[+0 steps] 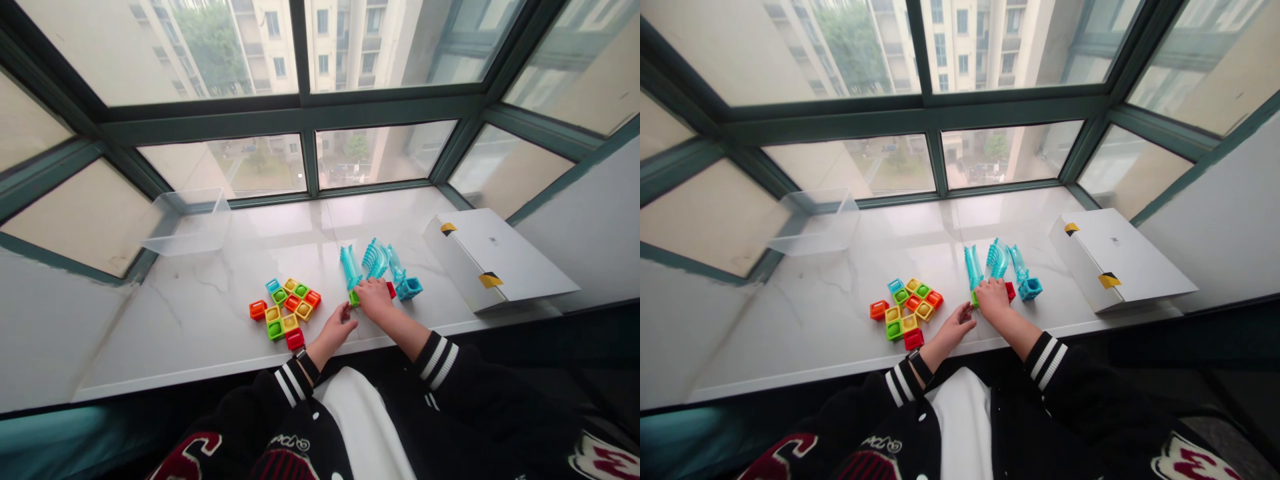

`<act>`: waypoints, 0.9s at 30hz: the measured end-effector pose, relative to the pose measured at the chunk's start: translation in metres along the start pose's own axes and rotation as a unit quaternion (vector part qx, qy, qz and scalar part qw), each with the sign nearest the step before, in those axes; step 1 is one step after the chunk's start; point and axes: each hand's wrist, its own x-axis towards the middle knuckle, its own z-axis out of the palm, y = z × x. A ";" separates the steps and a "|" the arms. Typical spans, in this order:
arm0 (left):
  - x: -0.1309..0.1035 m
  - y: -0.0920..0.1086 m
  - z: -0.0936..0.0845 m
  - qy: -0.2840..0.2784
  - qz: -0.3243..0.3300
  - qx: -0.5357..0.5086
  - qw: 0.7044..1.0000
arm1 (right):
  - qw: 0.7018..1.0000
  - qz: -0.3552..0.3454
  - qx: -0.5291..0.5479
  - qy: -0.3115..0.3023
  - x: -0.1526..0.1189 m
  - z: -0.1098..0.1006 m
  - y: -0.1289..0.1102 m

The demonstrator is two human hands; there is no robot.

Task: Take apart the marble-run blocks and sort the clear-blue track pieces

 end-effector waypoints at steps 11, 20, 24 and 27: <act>0.000 0.000 0.002 0.011 0.012 0.004 1.000 | 1.000 -0.004 -0.005 0.009 -0.002 -0.002 -0.001; -0.001 0.002 0.002 0.011 0.002 -0.003 1.000 | 1.000 -0.001 -0.011 0.007 -0.003 0.000 -0.002; -0.001 -0.001 0.000 0.011 -0.004 -0.013 1.000 | 1.000 -0.002 -0.011 -0.002 -0.003 0.000 -0.001; 0.000 -0.003 -0.001 0.012 -0.003 -0.022 1.000 | 1.000 -0.003 -0.008 -0.001 -0.004 0.001 -0.001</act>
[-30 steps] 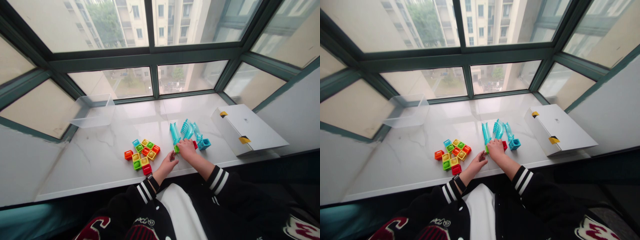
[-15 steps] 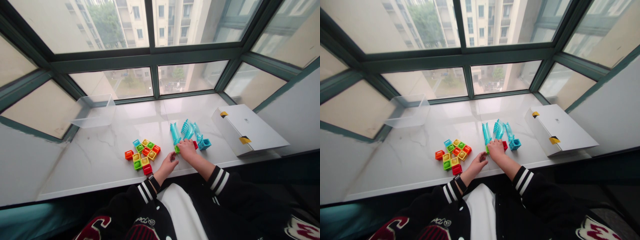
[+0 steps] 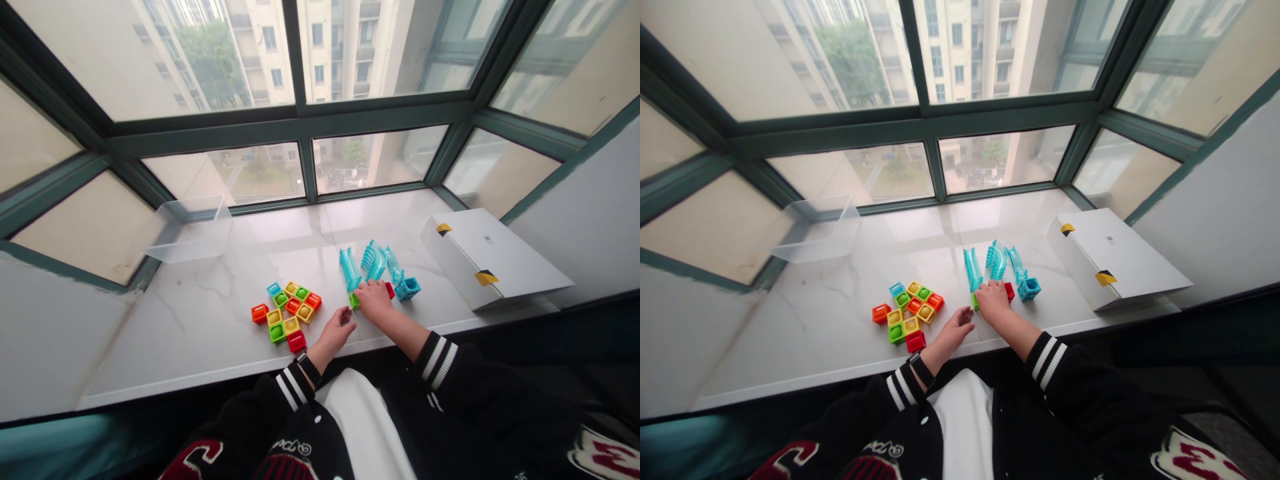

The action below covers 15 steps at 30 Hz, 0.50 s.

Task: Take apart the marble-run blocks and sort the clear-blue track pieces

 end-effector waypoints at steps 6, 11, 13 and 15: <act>0.001 -0.004 -0.002 0.004 0.000 -0.003 1.000 | 1.000 0.002 0.005 0.002 0.000 0.002 -0.001; 0.001 -0.005 -0.004 0.009 -0.009 0.007 1.000 | 1.000 0.000 0.006 0.007 -0.001 0.003 -0.001; 0.001 -0.005 -0.004 0.010 -0.009 0.011 1.000 | 1.000 -0.001 0.005 0.011 -0.002 0.005 -0.001; 0.001 -0.004 -0.004 0.011 -0.010 0.012 1.000 | 1.000 -0.002 0.005 0.016 -0.002 0.006 0.000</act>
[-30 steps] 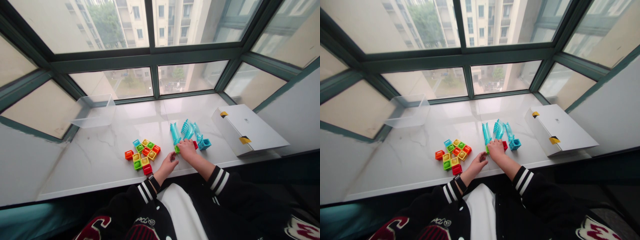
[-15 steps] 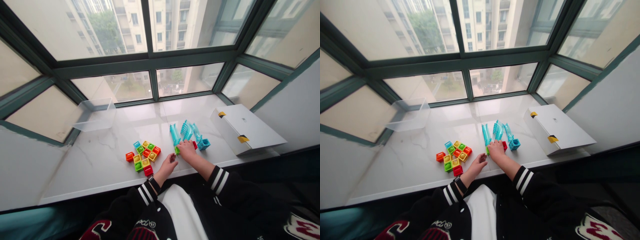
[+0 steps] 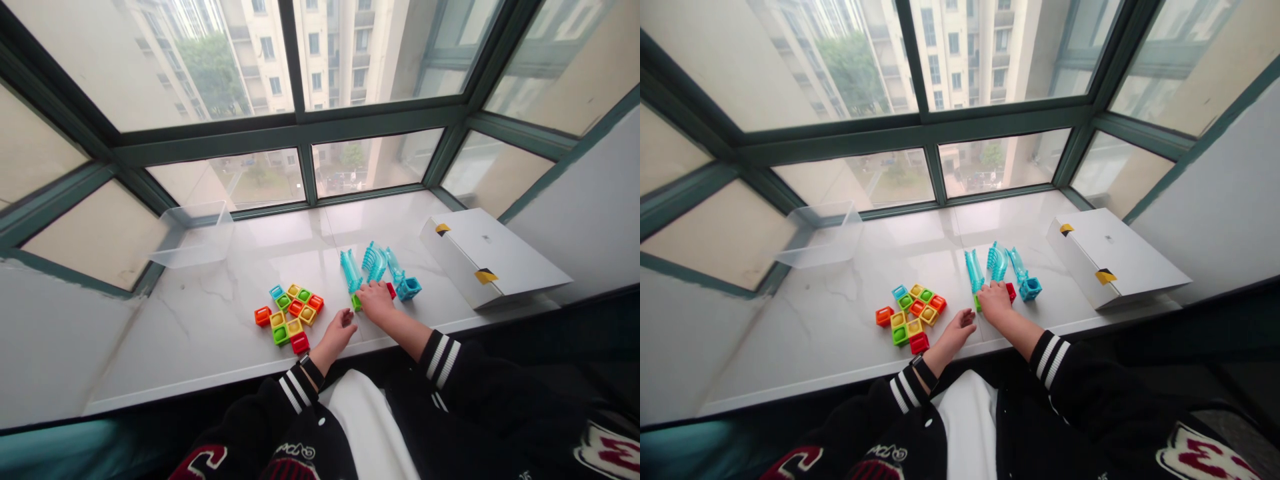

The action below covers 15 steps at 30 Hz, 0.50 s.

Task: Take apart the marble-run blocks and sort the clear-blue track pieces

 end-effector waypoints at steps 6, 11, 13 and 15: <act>-0.008 0.012 0.002 0.002 -0.020 0.018 1.000 | 1.000 0.002 -0.001 0.004 -0.002 -0.002 0.001; -0.035 0.037 -0.011 -0.026 -0.026 0.062 0.997 | 0.999 0.000 0.025 0.023 -0.010 -0.008 0.006; -0.046 0.052 -0.026 -0.034 0.016 0.081 0.996 | 0.997 -0.014 0.061 0.052 -0.017 -0.010 0.008; -0.056 0.068 -0.046 -0.010 0.059 0.093 0.994 | 0.990 -0.037 0.107 0.087 -0.026 -0.011 0.009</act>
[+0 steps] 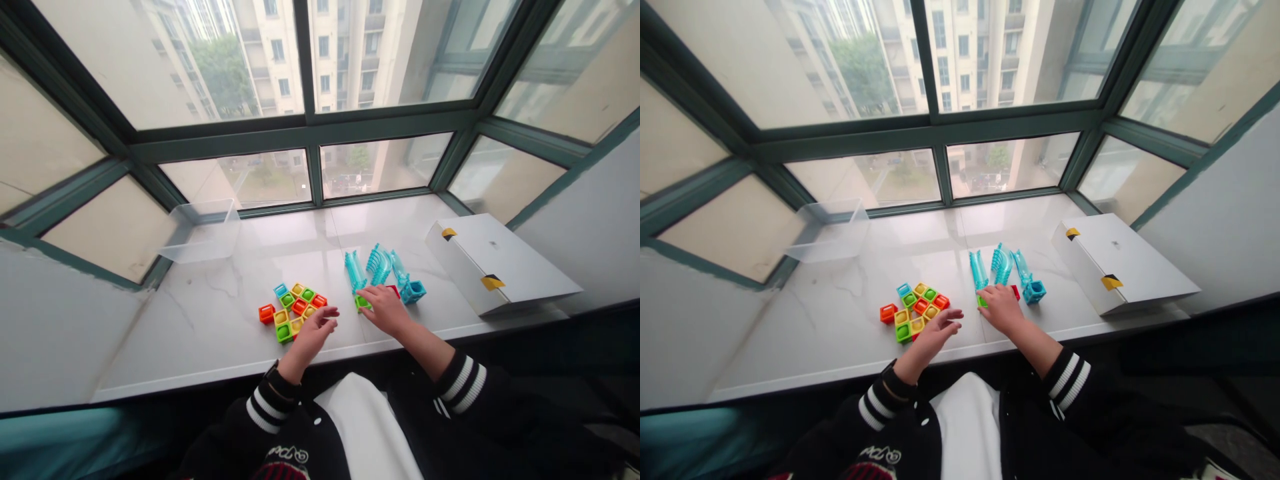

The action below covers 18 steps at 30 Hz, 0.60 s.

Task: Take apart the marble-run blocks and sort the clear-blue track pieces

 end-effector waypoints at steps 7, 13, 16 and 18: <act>-0.015 0.008 -0.103 0.244 0.098 0.297 0.918 | 0.980 -0.070 0.181 0.049 -0.020 0.006 -0.007; -0.011 -0.019 -0.138 0.231 0.055 0.446 0.863 | 0.958 -0.142 0.243 -0.060 -0.012 0.026 -0.046; -0.009 -0.028 -0.130 0.207 0.045 0.477 0.853 | 0.948 -0.190 0.232 -0.110 -0.004 0.038 -0.075; -0.009 -0.032 -0.124 0.194 0.048 0.487 0.851 | 0.941 -0.215 0.223 -0.138 0.001 0.048 -0.092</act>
